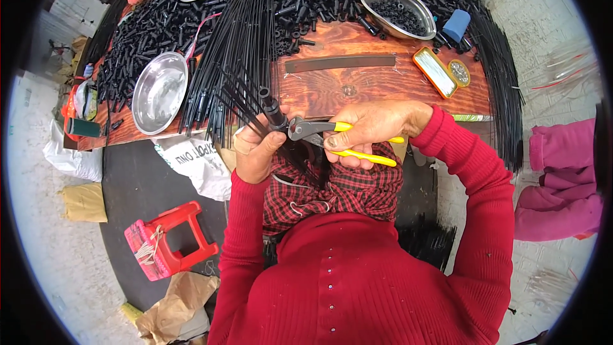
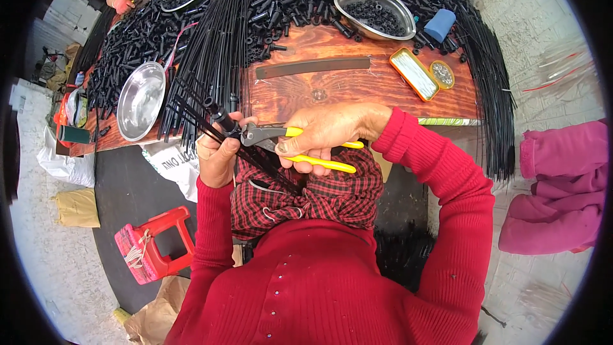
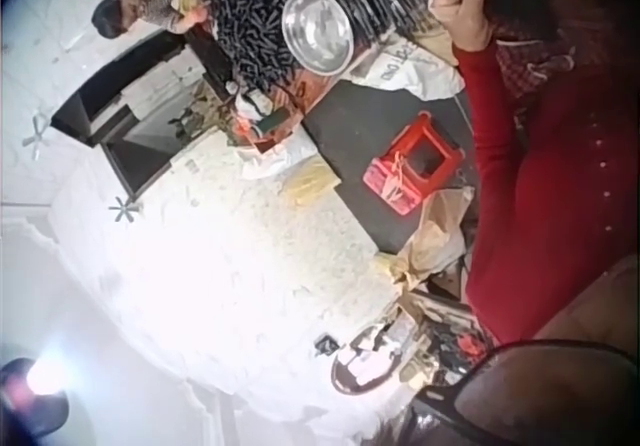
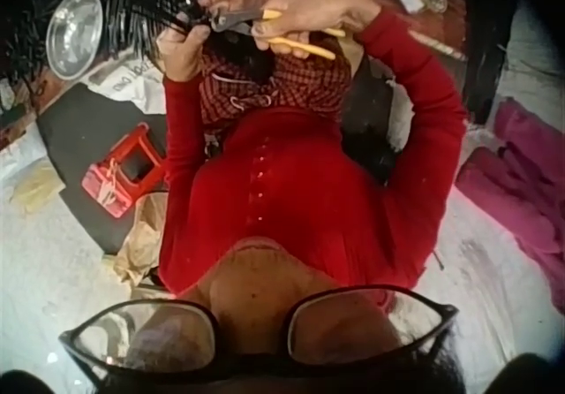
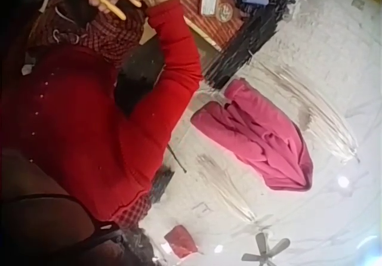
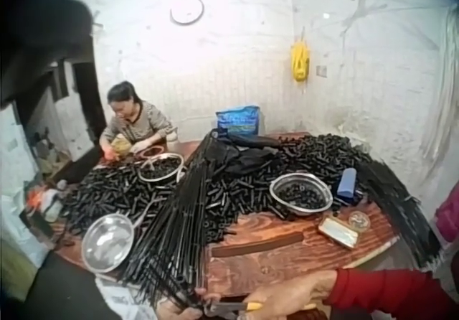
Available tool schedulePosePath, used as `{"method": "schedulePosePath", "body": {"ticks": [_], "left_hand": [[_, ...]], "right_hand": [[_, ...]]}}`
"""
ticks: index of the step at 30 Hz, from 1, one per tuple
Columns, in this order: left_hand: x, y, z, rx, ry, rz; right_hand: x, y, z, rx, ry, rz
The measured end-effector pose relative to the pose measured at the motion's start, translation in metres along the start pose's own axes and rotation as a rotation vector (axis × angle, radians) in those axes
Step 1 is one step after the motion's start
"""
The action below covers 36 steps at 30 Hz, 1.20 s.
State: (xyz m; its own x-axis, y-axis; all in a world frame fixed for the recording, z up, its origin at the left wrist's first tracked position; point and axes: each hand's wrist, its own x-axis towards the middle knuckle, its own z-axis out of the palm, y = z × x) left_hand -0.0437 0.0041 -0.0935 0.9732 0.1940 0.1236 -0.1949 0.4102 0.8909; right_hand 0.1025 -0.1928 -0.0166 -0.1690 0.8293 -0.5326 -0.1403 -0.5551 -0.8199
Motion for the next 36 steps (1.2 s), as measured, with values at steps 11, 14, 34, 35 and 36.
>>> {"method": "schedulePosePath", "body": {"ticks": [11,14,34,35,36], "left_hand": [[-0.014,-0.004,-0.009,-0.149,-0.044,0.05],[-0.007,-0.001,-0.009,-0.171,-0.091,-0.003],[-0.009,0.01,0.011,0.065,-0.071,-0.022],[-0.009,0.01,0.011,0.065,-0.073,-0.024],[-0.009,0.009,0.011,0.078,-0.067,-0.007]], "right_hand": [[0.005,0.015,0.064,0.725,-0.142,-0.068],[0.014,0.035,0.067,0.797,-0.162,-0.147],[-0.036,-0.026,0.029,-0.106,0.153,0.13],[-0.038,-0.029,0.029,-0.102,0.153,0.154],[-0.039,-0.032,0.029,-0.099,0.155,0.154]]}}
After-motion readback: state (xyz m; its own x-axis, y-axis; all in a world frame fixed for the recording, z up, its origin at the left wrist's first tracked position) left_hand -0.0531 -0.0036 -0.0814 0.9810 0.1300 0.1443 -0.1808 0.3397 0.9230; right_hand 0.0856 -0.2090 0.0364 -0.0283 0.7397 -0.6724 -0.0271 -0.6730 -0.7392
